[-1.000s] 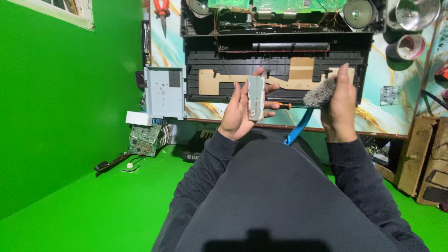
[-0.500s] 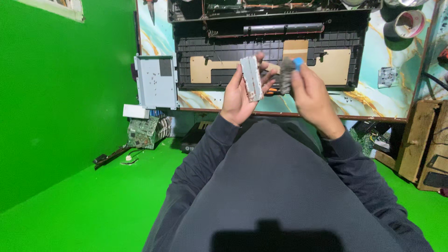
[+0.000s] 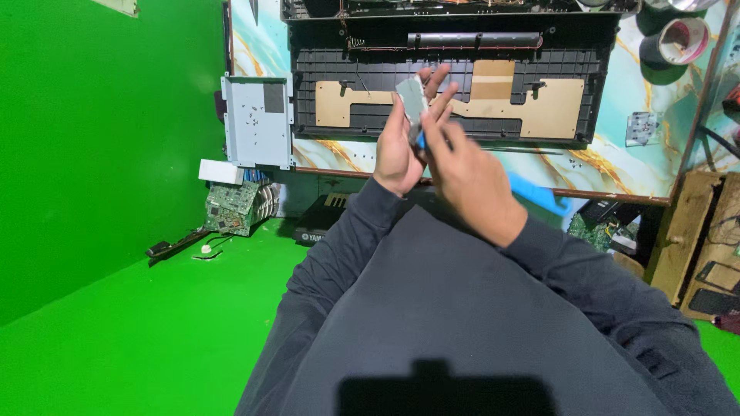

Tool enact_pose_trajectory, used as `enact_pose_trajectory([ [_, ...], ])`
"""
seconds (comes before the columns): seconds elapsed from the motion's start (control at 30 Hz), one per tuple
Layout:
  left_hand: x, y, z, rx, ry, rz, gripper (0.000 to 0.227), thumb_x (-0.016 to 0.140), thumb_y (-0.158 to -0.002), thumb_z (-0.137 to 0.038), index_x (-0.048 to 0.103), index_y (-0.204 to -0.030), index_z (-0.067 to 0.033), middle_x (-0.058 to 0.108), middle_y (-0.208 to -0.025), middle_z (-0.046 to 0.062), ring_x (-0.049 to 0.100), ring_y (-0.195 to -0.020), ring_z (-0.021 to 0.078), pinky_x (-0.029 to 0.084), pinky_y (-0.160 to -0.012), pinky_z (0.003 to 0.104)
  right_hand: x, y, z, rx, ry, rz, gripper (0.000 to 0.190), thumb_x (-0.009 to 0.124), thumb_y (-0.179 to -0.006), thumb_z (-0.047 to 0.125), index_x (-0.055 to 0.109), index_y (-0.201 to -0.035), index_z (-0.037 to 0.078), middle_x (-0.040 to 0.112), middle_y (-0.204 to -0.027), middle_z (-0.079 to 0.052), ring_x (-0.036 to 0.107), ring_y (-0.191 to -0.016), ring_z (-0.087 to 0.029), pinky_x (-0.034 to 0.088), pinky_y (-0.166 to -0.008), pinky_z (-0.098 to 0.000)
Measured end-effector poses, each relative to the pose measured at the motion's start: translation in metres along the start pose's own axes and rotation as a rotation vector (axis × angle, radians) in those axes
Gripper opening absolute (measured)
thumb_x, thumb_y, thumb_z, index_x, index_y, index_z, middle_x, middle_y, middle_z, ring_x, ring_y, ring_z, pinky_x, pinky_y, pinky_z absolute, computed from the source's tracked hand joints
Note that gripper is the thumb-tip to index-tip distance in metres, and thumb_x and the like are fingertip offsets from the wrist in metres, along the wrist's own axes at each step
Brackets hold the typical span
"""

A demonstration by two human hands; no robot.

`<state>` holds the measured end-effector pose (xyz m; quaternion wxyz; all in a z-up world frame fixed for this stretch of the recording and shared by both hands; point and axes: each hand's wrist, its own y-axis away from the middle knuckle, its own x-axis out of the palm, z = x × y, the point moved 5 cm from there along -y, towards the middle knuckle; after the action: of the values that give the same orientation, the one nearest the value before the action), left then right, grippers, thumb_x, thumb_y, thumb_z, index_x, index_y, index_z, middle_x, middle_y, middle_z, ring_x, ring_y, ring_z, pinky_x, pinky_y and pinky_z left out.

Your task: The person uses a screwdriver to remove a small component from a disassembled electronic device. They then use a brush to clean the component and various internal parts of the device, including a circuit board and a cardboard piece.

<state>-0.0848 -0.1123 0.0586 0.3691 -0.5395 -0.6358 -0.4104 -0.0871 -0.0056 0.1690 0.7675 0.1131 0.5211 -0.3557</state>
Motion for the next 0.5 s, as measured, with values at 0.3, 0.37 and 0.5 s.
enact_pose_trajectory([
  [0.3,-0.005,-0.003,0.003,0.005,0.021,-0.026,0.054,0.021,-0.118,-0.042,0.039,-0.157,-0.0085,0.043,-0.163,0.012,0.044,-0.151,0.0277,0.031,-0.129,0.042,0.011,0.003,-0.009,0.019,0.063,0.083,0.068,0.07,-0.091,0.012,0.048,-0.155,0.005,0.062,-0.114,-0.018,0.069,-0.072,-0.03,0.055,-0.057,-0.042],
  [0.37,-0.006,-0.001,0.009,-0.014,0.002,-0.02,0.052,0.022,-0.12,-0.041,0.04,-0.155,-0.0066,0.042,-0.164,0.013,0.043,-0.152,0.0282,0.031,-0.13,0.043,0.01,-0.007,-0.012,-0.017,0.083,0.042,0.065,0.069,-0.092,0.014,0.048,-0.153,0.003,0.062,-0.121,-0.021,0.069,-0.072,-0.03,0.054,-0.055,-0.0406],
  [0.5,-0.019,0.013,0.018,-0.083,0.053,-0.043,0.052,0.023,-0.126,-0.043,0.041,-0.153,-0.0019,0.045,-0.158,0.017,0.043,-0.148,0.0301,0.032,-0.129,0.048,0.005,-0.024,-0.027,0.015,-0.018,-0.104,0.055,0.066,-0.109,0.018,0.045,-0.157,0.002,0.062,-0.126,-0.017,0.069,-0.078,-0.03,0.055,-0.062,-0.0395],
])
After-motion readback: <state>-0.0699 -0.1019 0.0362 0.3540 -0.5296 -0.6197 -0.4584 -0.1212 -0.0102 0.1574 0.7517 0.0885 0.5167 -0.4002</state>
